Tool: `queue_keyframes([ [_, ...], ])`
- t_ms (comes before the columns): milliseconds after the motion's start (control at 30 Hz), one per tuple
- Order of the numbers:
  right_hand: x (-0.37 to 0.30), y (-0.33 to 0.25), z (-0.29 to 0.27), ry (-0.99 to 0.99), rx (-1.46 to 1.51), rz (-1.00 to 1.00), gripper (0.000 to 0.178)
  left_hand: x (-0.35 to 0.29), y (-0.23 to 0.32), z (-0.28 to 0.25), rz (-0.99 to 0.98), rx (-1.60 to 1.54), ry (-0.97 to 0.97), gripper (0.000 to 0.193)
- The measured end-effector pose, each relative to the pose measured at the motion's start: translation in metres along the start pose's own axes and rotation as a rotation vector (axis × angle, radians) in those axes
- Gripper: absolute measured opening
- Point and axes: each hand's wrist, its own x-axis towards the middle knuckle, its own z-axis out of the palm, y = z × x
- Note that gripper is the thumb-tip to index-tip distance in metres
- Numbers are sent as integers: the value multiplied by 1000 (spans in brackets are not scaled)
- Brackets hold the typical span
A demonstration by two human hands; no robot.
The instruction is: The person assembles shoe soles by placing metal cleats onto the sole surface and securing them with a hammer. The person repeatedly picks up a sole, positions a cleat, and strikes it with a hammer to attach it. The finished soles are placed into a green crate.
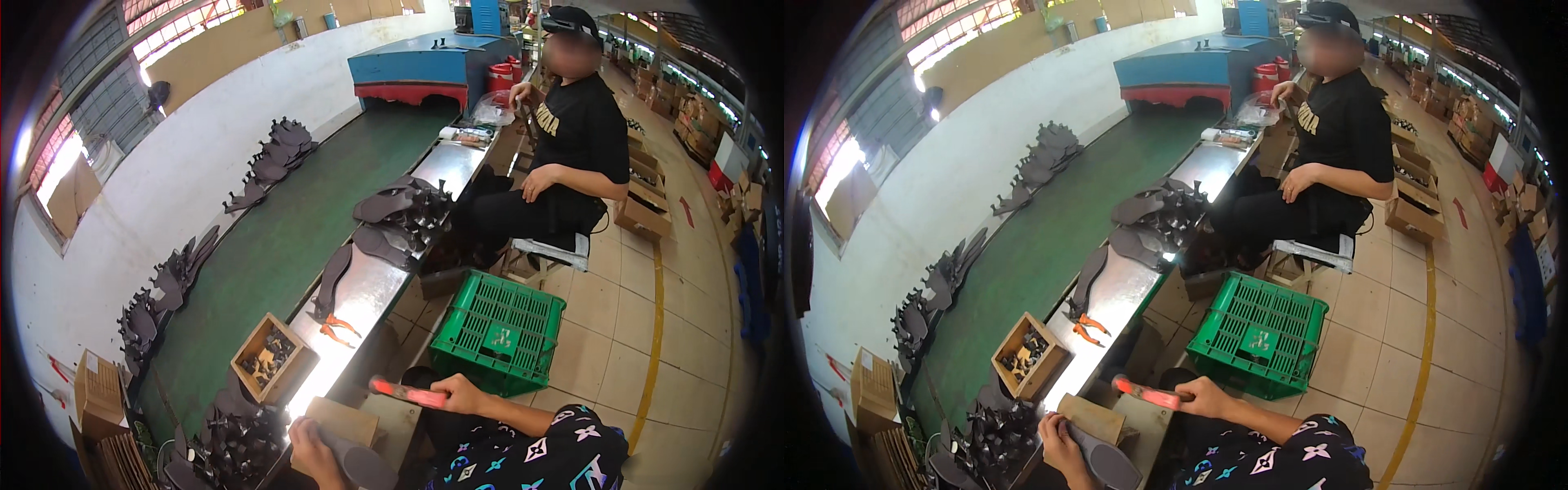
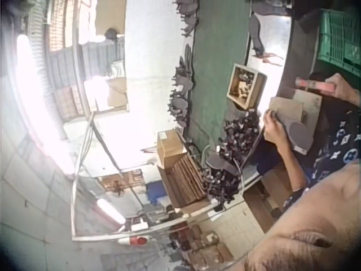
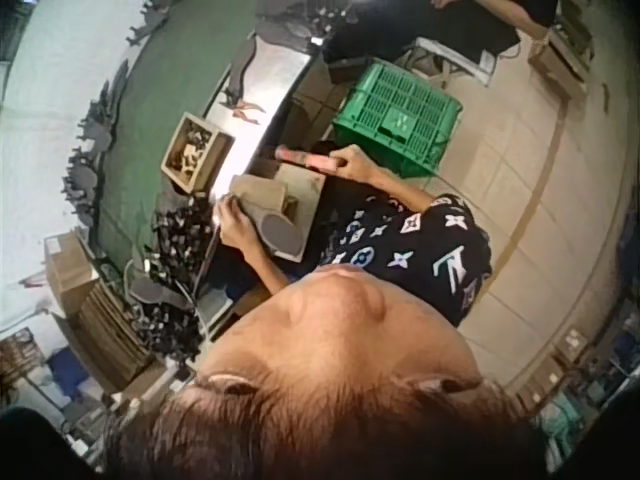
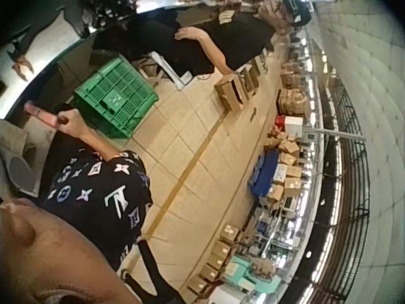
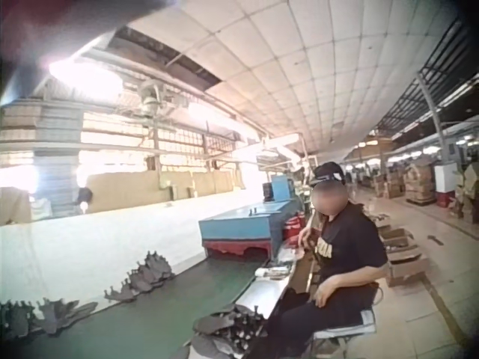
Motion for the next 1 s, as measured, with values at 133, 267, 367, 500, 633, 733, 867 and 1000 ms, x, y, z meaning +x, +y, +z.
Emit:
queue_keyframes([
  [133,-2,-28,2,-11,323,75,24,39,-13,-8,159,-133,248,18],
  [267,-4,-27,7,12,251,215,21,144,-26,1,170,-82,189,18],
  [367,-3,-29,28,42,364,148,18,208,-124,25,-42,264,-215,23],
  [500,-4,-25,28,-39,220,32,20,228,-133,38,-95,107,-572,30],
  [633,1,-40,25,-34,183,16,16,215,-129,34,-70,109,-419,22],
  [733,6,-25,20,-10,137,14,18,204,-91,22,-153,-77,-211,15],
  [867,30,-48,25,167,286,-68,18,169,-32,-6,-256,-544,-83,18],
  [1000,69,-114,17,38,601,-20,20,103,44,-49,-304,-940,-39,29],
])
